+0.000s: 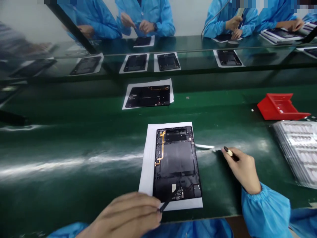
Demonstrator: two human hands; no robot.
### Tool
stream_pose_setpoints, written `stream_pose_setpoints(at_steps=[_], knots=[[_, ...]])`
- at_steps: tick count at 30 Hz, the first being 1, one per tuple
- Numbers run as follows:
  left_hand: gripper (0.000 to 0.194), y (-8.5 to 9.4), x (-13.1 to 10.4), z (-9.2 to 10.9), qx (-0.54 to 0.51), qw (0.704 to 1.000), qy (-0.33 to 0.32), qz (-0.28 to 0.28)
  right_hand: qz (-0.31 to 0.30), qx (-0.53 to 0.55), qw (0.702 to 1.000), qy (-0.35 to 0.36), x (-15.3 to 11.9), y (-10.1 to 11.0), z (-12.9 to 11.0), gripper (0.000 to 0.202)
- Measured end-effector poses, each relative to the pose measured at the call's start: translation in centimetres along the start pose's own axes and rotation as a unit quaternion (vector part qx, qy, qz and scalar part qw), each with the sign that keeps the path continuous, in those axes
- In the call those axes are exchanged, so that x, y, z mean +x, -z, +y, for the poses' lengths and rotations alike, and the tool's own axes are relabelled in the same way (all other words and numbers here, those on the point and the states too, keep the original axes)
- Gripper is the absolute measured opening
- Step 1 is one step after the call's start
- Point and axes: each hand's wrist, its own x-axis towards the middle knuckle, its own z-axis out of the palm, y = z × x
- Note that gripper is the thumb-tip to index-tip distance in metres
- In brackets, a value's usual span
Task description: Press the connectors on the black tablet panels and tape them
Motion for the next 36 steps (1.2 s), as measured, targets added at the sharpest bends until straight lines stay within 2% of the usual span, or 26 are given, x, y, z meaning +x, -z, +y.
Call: stream_pose_setpoints(at_steps=[2,4,6,9,11,13,16,20,25,36], knots=[[0.016,0.7,2.3,-2.2,-0.011,1.0,-0.007,0.02,0.021,-0.039,0.999,0.015,-0.2,0.1,-0.5,0.044],[0.013,0.4,4.3,-4.8,-0.002,0.998,0.035,0.053,0.071,-0.045,0.996,0.041,-1.0,-0.2,-2.0,0.039],[0.008,-0.5,5.9,-7.6,0.0,0.994,0.091,0.067,0.092,-0.013,0.99,0.102,-2.1,-1.0,-4.1,0.026],[0.005,-2.5,7.4,-11.3,-0.035,0.987,0.145,0.052,-0.005,0.039,0.974,0.224,-3.5,-2.8,-7.5,0.021],[0.004,-3.6,7.9,-12.9,-0.055,0.984,0.165,0.031,-0.048,0.046,0.965,0.253,-4.0,-4.0,-8.9,0.023],[0.004,-4.4,8.0,-13.9,-0.063,0.982,0.18,0.016,-0.08,0.045,0.959,0.267,-4.4,-5.0,-9.2,0.025],[0.005,-4.9,7.8,-14.5,-0.06,0.978,0.198,0.004,-0.1,0.038,0.951,0.289,-4.9,-5.8,-8.3,0.03],[0.005,-4.9,7.4,-14.7,-0.055,0.978,0.202,-0.008,-0.093,0.034,0.948,0.304,-5.5,-6.0,-7.4,0.033],[0.006,-4.9,7.3,-14.7,-0.054,0.979,0.197,-0.007,-0.108,0.043,0.95,0.289,-5.4,-5.7,-7.6,0.033],[0.007,-5.1,7.3,-14.8,-0.029,0.982,0.186,-0.013,-0.094,0.048,0.95,0.293,-5.1,-5.7,-8.0,0.03]])
